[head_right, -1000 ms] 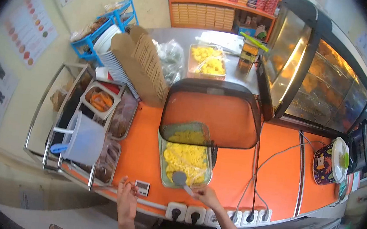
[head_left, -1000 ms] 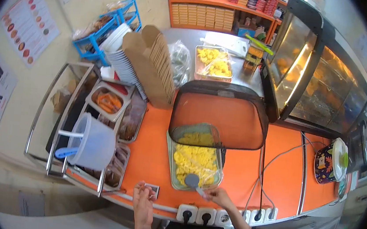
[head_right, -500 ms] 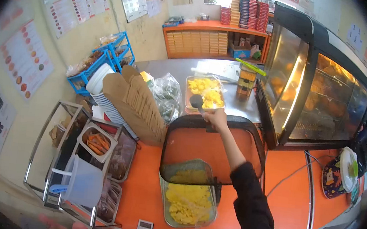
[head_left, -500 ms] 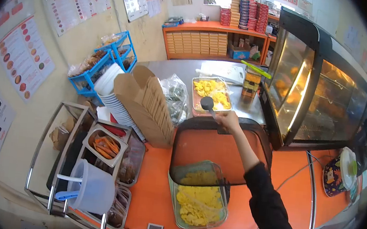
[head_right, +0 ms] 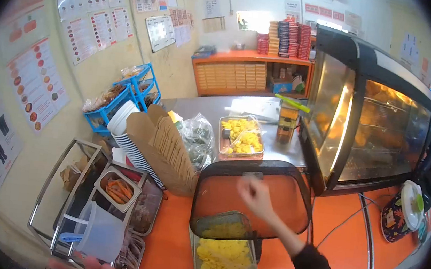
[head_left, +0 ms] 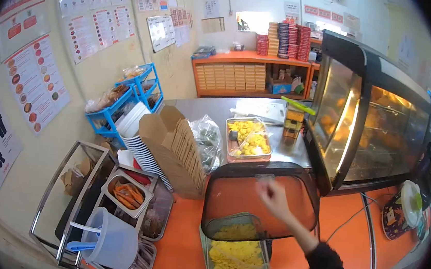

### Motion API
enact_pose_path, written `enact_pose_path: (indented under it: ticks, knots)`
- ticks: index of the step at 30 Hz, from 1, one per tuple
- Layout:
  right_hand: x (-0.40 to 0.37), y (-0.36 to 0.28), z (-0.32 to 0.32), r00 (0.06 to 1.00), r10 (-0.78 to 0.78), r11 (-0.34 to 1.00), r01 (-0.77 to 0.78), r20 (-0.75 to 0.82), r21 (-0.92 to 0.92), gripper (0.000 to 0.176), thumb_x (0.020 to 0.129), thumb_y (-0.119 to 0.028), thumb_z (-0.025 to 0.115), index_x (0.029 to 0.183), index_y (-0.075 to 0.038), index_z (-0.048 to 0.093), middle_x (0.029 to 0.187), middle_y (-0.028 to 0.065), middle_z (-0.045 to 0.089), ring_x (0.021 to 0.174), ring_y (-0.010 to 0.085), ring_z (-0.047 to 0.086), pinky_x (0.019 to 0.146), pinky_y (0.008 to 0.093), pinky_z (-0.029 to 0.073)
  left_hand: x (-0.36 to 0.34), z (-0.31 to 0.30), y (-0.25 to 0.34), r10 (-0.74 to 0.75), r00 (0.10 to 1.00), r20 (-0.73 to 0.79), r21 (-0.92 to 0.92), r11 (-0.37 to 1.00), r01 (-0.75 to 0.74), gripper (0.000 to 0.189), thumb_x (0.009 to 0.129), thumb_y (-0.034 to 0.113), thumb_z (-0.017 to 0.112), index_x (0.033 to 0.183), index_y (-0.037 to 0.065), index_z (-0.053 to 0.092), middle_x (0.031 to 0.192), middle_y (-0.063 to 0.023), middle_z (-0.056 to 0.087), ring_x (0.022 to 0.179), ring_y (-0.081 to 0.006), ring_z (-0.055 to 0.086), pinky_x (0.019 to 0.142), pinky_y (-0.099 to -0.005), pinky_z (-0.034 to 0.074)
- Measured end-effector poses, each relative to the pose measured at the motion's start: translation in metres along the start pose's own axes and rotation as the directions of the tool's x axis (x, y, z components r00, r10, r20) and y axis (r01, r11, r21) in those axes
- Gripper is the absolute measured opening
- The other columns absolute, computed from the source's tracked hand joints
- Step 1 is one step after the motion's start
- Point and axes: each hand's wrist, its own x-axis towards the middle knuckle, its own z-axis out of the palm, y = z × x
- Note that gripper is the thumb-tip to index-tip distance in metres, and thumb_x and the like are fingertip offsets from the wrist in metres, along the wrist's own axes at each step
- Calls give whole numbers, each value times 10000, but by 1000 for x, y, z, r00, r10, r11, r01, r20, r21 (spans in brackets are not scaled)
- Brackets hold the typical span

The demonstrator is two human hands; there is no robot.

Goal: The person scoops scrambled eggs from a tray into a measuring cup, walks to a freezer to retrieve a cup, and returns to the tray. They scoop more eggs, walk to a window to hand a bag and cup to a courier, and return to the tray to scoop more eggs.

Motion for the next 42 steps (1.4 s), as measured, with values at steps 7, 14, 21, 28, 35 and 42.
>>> enact_pose_path:
  ticks: [7,14,21,28,35,42]
  knots:
    - [-247,10,-30,954,149,789,44,261,-613,466,741,-418,694,1108,-141,621,975,128,575,749,239,583,642,352,480,0,-12,-31,-29,989,-145,239,969,63,688,875,376,527,1409,121,177,1374,-211,339,1233,-325,402,1042,-413,276]
    - [-274,8,-12,875,472,736,-323,109,-595,352,747,-390,677,1028,-179,666,781,88,567,701,281,590,629,377,478,-47,-50,-74,-371,905,-210,49,920,389,540,948,321,425,1416,123,242,1419,-169,301,1297,-315,323,1073,-442,234]
    - [-290,-7,-14,928,371,752,-296,7,-588,200,765,-336,666,839,-157,715,726,67,578,720,258,590,628,362,477,-76,-104,-120,-374,848,-376,96,895,437,505,935,281,469,1386,120,309,1400,-142,342,1238,-290,405,1021,-384,314]
    - [-306,-80,50,945,41,930,82,323,-358,134,760,-161,629,849,-66,660,826,98,601,786,286,579,691,392,473,-101,-170,-235,-633,698,-336,132,702,700,508,920,449,436,1290,115,338,1133,-117,556,992,-219,575,800,-370,475]
    - [-344,-79,76,936,10,855,174,352,-488,123,724,-128,587,814,-71,647,822,89,612,781,270,590,656,374,486,-87,-152,-249,-501,801,-327,459,657,598,662,777,215,714,1266,-8,328,695,-29,567,554,-101,542,462,-226,418]
    - [-353,-92,64,910,41,844,189,413,-501,137,748,-162,593,819,-63,655,807,93,620,819,256,585,688,369,484,-112,-150,-262,112,963,-246,949,229,215,262,756,299,660,779,37,651,739,-92,610,684,-233,569,606,-375,451]
